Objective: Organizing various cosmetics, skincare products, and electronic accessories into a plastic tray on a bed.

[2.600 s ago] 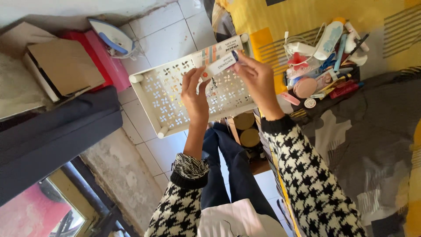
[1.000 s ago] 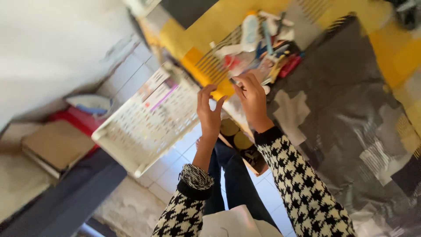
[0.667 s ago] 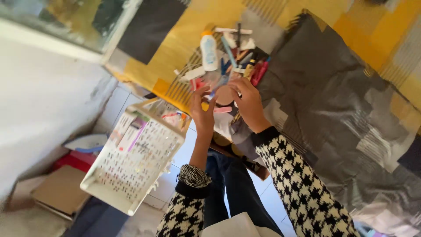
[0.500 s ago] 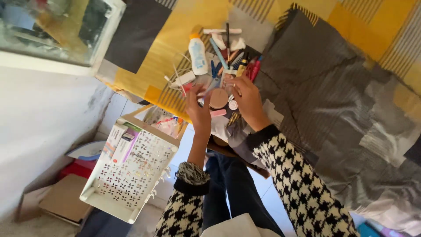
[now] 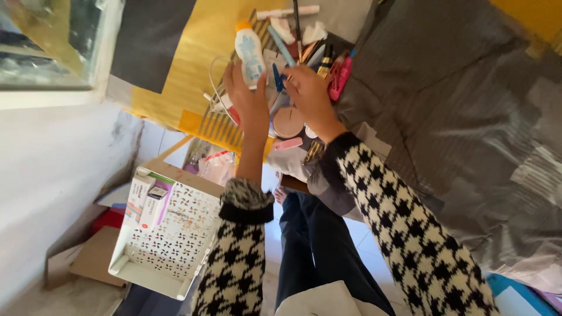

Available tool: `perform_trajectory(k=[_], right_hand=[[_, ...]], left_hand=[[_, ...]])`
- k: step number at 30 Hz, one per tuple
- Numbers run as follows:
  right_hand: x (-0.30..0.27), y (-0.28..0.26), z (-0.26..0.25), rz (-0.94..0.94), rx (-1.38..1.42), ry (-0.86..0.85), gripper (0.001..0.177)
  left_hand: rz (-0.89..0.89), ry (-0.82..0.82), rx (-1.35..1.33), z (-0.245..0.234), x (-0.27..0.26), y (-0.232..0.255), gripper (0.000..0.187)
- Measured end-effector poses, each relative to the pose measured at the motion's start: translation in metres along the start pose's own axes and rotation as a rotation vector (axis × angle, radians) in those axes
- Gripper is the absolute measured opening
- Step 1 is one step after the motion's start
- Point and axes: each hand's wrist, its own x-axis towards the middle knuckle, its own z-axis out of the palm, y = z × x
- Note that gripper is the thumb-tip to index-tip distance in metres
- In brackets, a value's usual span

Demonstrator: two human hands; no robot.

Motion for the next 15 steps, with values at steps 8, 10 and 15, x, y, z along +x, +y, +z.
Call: perform_trajectory(k=[8,10,15], right_hand=[[0.013,0.004,0.032,0.082,0.173,-0.072,0.031],[0.013,0.009,0.037,0.124,0.13,-0.084,0.034],[-0.007,0.019,0.039,0.157,0.721,-0.116,0.061]], left_hand=[[-0.076,-0.144,-0.034,0.02,0.014,-0.035,0.075],[0.012,-0.123,-0.049,0.017,0.017,-0.041,0.075],[0.088,-0.138,-0.196,-0.009,0.011,-0.027,0.062]])
